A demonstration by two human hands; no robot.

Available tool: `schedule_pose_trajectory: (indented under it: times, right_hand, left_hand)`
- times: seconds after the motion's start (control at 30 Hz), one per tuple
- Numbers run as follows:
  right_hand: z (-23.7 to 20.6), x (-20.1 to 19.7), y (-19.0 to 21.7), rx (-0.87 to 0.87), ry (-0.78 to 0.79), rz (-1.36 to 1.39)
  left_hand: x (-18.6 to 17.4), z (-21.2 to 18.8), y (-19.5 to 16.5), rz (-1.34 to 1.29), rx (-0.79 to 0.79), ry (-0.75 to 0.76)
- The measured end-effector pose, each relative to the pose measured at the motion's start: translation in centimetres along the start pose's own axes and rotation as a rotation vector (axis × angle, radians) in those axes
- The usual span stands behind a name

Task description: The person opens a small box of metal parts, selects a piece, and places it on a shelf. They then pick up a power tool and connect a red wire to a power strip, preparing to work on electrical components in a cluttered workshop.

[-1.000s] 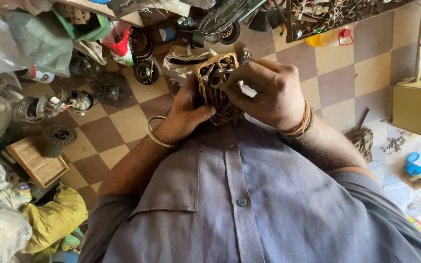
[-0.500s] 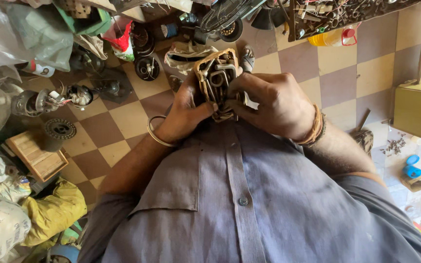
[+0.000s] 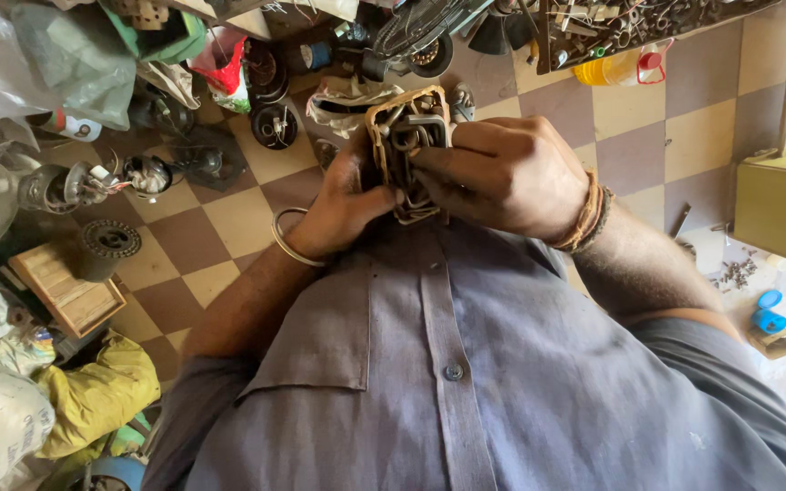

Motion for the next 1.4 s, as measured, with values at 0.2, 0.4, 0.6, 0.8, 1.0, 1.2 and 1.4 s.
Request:
schedule_pose_trajectory:
  times: [0.2,0.4,0.6,0.8,1.0,1.2,1.4]
  right_hand:
    - [-1.3,0.2,-1.6,0.12,-0.272,0.204]
    - [-2.1,1.0,-2.5,0.295,-0.261,0.216]
    - [-1.2,0.7,-0.4,0.185,-0.079,0.049]
    - [-0.6,1.0,-1.3,0.227,-0.02,0.166]
    - [-0.7,1.0,-2.5,0.17,-0.128,0.371]
    - [-0.9,0.9,-3.2,0.192,-0.149,0.267]
    - [-0.8,-0.1,-1.5,0.16,0.01,0.13]
  left_hand:
    - [0.2,0.1,-0.5,-0.147,-0.003,0.001]
    - [-0.2,0.1,-0.2,-0.168,-0.007,-0.017]
    - [-0.5,-0.2,-0.5,0.134,0.082,-0.031]
    - [0.4,0.2,-0.2,0.094,0.026,0.022]
    - [0.6,0.3,-0.5,0.063,-0.027,0.023]
    - [1.2,0.2,-1.1,0.003,0.039,0.069]
    - [0.4,0.1,-0.2,0.026,0.021,0.022]
Point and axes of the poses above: each hand's wrist, its own z-axis towards the middle knuckle, its own x-axis out of the palm, y = z × x, the point moved 10 cm from there along z, towards the middle knuckle, and after that the axes turned 2 degrees about -x, right-handed, at the moved point
